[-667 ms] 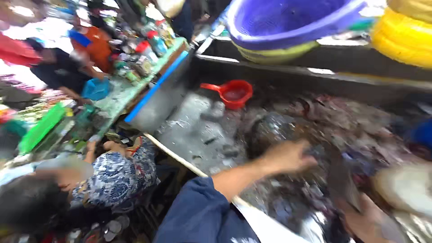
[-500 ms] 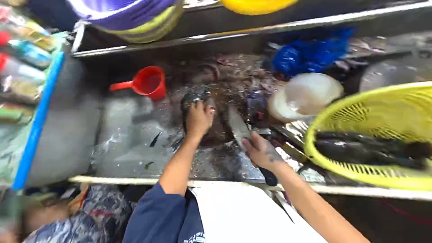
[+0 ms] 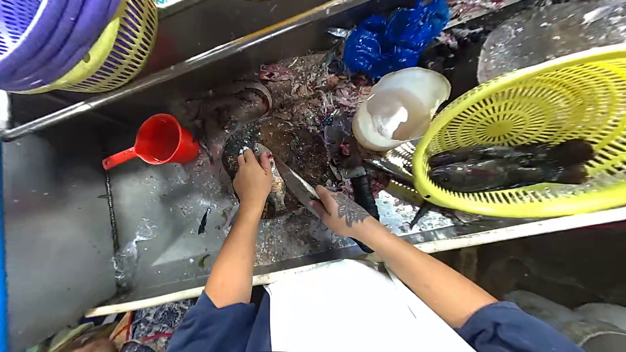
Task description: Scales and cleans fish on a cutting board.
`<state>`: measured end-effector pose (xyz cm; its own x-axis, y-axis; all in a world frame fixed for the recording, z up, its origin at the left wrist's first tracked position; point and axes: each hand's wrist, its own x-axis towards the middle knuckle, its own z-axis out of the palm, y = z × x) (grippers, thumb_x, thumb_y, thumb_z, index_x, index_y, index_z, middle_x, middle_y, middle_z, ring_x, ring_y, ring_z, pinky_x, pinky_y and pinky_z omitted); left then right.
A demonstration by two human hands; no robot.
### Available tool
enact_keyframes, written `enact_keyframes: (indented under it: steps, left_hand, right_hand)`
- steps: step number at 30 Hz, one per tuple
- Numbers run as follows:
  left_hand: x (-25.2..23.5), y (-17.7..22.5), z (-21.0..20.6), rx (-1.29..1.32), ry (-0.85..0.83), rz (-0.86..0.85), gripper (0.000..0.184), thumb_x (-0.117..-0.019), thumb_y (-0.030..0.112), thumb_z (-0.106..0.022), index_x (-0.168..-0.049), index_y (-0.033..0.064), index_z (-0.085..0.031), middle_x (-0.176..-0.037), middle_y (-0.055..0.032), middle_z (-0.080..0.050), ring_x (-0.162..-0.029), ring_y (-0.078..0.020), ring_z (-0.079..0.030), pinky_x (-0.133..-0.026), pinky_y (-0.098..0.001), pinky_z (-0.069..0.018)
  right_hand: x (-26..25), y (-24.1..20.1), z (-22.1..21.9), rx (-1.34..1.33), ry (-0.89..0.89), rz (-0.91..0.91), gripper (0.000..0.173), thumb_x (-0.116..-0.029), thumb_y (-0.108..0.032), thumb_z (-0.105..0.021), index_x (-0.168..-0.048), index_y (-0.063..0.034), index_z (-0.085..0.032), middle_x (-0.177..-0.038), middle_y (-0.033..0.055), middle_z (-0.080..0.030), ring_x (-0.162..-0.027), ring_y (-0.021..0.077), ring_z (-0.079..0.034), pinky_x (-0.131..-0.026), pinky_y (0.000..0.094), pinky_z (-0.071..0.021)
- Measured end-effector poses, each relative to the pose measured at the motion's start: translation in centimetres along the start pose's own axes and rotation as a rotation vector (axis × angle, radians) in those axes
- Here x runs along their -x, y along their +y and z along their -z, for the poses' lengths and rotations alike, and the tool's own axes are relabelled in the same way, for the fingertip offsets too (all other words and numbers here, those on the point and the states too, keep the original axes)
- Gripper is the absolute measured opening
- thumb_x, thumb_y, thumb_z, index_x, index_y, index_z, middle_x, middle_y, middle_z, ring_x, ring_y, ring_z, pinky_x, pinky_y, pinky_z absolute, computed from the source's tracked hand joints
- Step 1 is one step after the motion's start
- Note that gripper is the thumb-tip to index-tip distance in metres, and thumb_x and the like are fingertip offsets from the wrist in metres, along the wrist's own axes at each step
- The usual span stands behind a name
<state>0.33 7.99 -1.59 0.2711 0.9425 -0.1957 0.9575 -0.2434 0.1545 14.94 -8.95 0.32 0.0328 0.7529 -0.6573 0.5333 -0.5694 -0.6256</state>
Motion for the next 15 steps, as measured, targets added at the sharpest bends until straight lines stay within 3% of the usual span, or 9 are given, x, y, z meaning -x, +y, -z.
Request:
enact_keyframes:
  steps: [5,11,15]
  left_hand:
    - [-0.2,-0.1,-0.1,-0.007,-0.011,0.009,0.058,-0.1083,0.051,-0.034,-0.141,0.0062,-0.052,-0.130,-0.0220,-0.061,-0.096,-0.0407,-0.070,-0.074,-0.0613,-0.0577]
    - [-0.6,0.1,0.0,0.028,-0.034,0.015,0.053,-0.1092,0.045,-0.039,-0.145,0.0079,-0.050,-0.132,-0.0213,-0.062,-0.097,-0.0416,-0.070,-0.074,-0.0626,-0.0568]
    - [-0.8,0.3,0.0,0.012,-0.038,0.025,0.052,-0.1090,0.045,-0.039,-0.144,0.0082,-0.051,-0.131,-0.0201,-0.062,-0.096,-0.0385,-0.071,-0.074,-0.0587,-0.0578]
  right_hand:
    - [0.1,0.0,-0.3,-0.021,-0.034,-0.023,0.035,-0.1104,-0.038,-0.041,-0.126,-0.0089,-0.052,-0.098,0.0136,-0.066,-0.093,0.0298,-0.069,-0.083,0.0521,-0.0561]
    - [-2.1,-2.5,0.6,-0.028,-0.002,-0.063,0.035,-0.1110,-0.036,-0.042,-0.129,-0.0086,-0.052,-0.102,0.0141,-0.068,-0.099,0.0293,-0.069,-0.089,0.0501,-0.0556]
    - [-3.0,-2.7,0.2,-0.021,0.036,-0.045,0.030,-0.1101,-0.037,-0.044,-0.126,-0.0117,-0.050,-0.092,0.0102,-0.066,-0.087,0.0268,-0.070,-0.081,0.0485,-0.0576]
